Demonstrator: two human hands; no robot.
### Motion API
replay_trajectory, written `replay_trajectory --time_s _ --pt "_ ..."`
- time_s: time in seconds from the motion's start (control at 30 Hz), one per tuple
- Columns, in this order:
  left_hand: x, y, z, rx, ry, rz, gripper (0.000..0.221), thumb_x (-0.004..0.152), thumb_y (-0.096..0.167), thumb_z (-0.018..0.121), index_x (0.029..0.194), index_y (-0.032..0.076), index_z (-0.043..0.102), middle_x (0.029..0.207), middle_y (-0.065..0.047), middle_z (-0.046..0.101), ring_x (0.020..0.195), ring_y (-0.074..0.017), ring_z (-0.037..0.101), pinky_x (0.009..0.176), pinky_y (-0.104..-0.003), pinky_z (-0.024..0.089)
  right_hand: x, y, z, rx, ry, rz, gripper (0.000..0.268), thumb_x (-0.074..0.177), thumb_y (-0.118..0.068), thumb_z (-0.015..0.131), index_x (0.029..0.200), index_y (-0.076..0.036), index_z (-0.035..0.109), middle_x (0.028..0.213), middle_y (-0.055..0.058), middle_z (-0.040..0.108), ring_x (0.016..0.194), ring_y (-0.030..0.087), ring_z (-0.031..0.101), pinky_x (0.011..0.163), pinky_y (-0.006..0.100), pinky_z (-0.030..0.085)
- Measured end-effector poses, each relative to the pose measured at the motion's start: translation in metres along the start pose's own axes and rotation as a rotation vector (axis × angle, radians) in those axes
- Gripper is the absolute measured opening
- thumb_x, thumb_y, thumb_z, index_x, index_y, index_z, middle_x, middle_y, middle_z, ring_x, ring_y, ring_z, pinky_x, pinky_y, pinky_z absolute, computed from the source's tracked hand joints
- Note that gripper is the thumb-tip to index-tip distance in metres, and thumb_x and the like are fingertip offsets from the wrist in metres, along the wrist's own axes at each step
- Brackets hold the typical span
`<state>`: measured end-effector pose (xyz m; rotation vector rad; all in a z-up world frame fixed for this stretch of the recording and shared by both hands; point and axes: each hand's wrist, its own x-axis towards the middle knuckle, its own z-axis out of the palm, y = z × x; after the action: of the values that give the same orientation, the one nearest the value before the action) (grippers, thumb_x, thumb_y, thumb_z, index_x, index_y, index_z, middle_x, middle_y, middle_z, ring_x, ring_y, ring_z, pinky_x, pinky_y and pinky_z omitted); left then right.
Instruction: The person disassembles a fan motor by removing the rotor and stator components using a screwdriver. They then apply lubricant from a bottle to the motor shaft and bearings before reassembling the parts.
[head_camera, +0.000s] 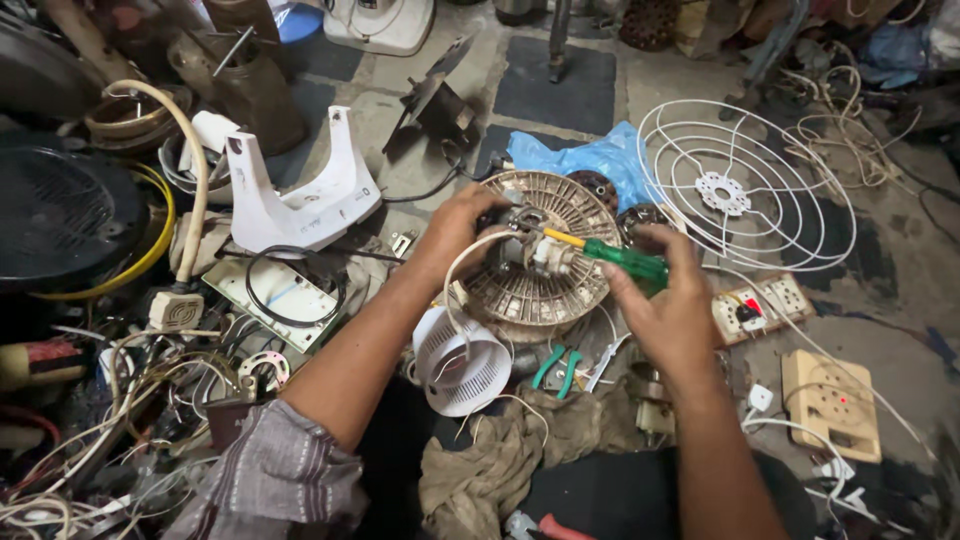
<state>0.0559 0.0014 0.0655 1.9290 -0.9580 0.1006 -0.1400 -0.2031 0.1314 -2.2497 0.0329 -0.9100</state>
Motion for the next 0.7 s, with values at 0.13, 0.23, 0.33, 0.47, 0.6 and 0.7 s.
replay_trajectory --time_s 0.13,0.23,0.33,0.47,0.6,0.7 --pt "0.002 0.004 -0.002 0.037 -0.008 -0.008 0.033 0.084 0.016 0.08 0.115 0.007 0.072 0.114 -0.016 0.068 0.108 -0.0377 0.066 0.093 -0.041 0.052 0.006 0.009 -0.002 0.048 -0.066 0.337 0.03 0.101 -0.016 0.069 0.129 -0.006 0.067 0.094 0.012 0.07 0.084 0.019 0.065 0.073 0.033 0.052" --pt "0.002 0.006 -0.002 0.067 -0.011 -0.01 0.036 0.085 0.019 0.081 0.117 0.008 0.07 0.113 -0.016 0.067 0.108 -0.0383 0.066 0.092 -0.042 0.052 0.008 0.02 -0.001 0.153 -0.034 0.204 0.035 0.098 -0.015 0.072 0.13 -0.005 0.063 0.103 0.009 0.068 0.09 0.016 0.065 0.077 0.03 0.053" --pt "0.003 0.007 -0.002 0.099 -0.024 -0.013 0.039 0.083 0.017 0.081 0.12 0.008 0.069 0.115 -0.016 0.066 0.108 -0.0388 0.065 0.092 -0.042 0.053 0.004 0.026 -0.001 0.118 -0.048 0.321 0.029 0.101 -0.017 0.069 0.129 -0.007 0.067 0.094 0.009 0.069 0.079 0.016 0.065 0.068 0.032 0.052" --pt "0.004 0.01 0.0 0.11 -0.031 -0.03 0.041 0.083 0.016 0.081 0.121 0.009 0.068 0.115 -0.016 0.066 0.108 -0.0383 0.065 0.091 -0.042 0.053 -0.004 0.032 -0.001 0.195 -0.048 0.383 0.033 0.1 -0.017 0.071 0.131 -0.006 0.067 0.092 0.012 0.068 0.077 0.018 0.062 0.064 0.032 0.049" --pt "0.006 0.015 0.002 0.057 -0.033 -0.129 0.045 0.079 0.016 0.081 0.121 0.011 0.068 0.113 -0.014 0.067 0.104 -0.0341 0.068 0.09 -0.039 0.054 -0.008 0.036 -0.002 0.077 -0.003 0.05 0.04 0.097 -0.021 0.075 0.131 -0.003 0.062 0.104 0.006 0.069 0.092 0.012 0.066 0.075 0.027 0.054" --pt "0.007 0.016 0.001 0.075 -0.019 -0.09 0.044 0.081 0.016 0.082 0.122 0.01 0.066 0.112 -0.015 0.067 0.104 -0.0342 0.067 0.09 -0.039 0.053 -0.01 0.039 -0.002 0.205 -0.069 0.483 0.03 0.102 -0.022 0.069 0.129 -0.01 0.071 0.087 0.008 0.068 0.071 0.016 0.058 0.06 0.032 0.044"
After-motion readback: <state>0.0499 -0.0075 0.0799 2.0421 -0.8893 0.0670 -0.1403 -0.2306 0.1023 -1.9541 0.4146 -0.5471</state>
